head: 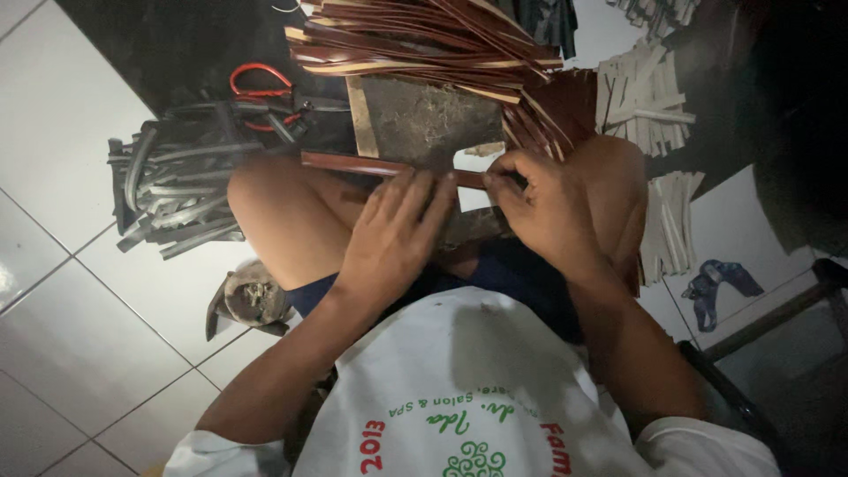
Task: The person sits cross-legged on the floor and repeatedly peels thin strips from reddish-brown and black material pieces using a fixed blade on a wooden block. The peeled strips are placed into separate piles on the floor.
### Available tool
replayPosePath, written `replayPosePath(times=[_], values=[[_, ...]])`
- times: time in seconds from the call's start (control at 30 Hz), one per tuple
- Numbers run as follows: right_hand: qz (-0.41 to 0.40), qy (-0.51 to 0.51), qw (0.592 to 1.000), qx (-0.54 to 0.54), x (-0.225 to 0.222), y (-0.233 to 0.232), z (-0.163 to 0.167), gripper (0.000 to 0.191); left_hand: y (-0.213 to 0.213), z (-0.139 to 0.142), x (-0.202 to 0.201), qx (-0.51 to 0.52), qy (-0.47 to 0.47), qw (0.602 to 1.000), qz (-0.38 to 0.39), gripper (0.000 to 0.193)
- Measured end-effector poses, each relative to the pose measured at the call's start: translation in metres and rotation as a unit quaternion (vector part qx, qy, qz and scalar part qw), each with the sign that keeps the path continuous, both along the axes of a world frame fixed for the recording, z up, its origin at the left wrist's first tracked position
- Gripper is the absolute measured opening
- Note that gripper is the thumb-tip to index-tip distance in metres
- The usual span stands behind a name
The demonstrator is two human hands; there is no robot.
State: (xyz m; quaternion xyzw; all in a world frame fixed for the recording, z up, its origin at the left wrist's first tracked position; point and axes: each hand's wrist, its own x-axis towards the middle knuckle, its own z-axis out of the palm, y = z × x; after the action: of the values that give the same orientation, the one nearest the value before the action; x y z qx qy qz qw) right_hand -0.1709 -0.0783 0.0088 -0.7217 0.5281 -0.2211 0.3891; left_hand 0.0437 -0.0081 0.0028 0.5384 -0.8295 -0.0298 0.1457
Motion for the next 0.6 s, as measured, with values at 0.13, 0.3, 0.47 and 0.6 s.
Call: replayPosePath(times=[0.13, 0.3, 0.47, 0.6], values=[[-0.002, 0.054, 0.998, 0.041, -0.001, -0.003, 0.003, 0.016, 0.003, 0.000, -0.004, -0.021, -0.003, 1.000, 0.007, 0.048], [-0.043, 0.051, 0.996, 0.064, -0.009, -0.001, 0.000, 0.020, 0.001, 0.003, -0.012, -0.048, -0.018, 0.998, 0.030, 0.043], [-0.033, 0.015, 0.994, 0.105, -0.026, -0.004, -0.008, 0.016, -0.001, 0.004, -0.015, -0.040, -0.030, 0.998, 0.031, 0.042], [0.044, -0.025, 0.998, -0.022, -0.036, -0.005, -0.012, 0.013, -0.005, -0.002, -0.018, -0.014, -0.007, 1.000, -0.005, 0.046]])
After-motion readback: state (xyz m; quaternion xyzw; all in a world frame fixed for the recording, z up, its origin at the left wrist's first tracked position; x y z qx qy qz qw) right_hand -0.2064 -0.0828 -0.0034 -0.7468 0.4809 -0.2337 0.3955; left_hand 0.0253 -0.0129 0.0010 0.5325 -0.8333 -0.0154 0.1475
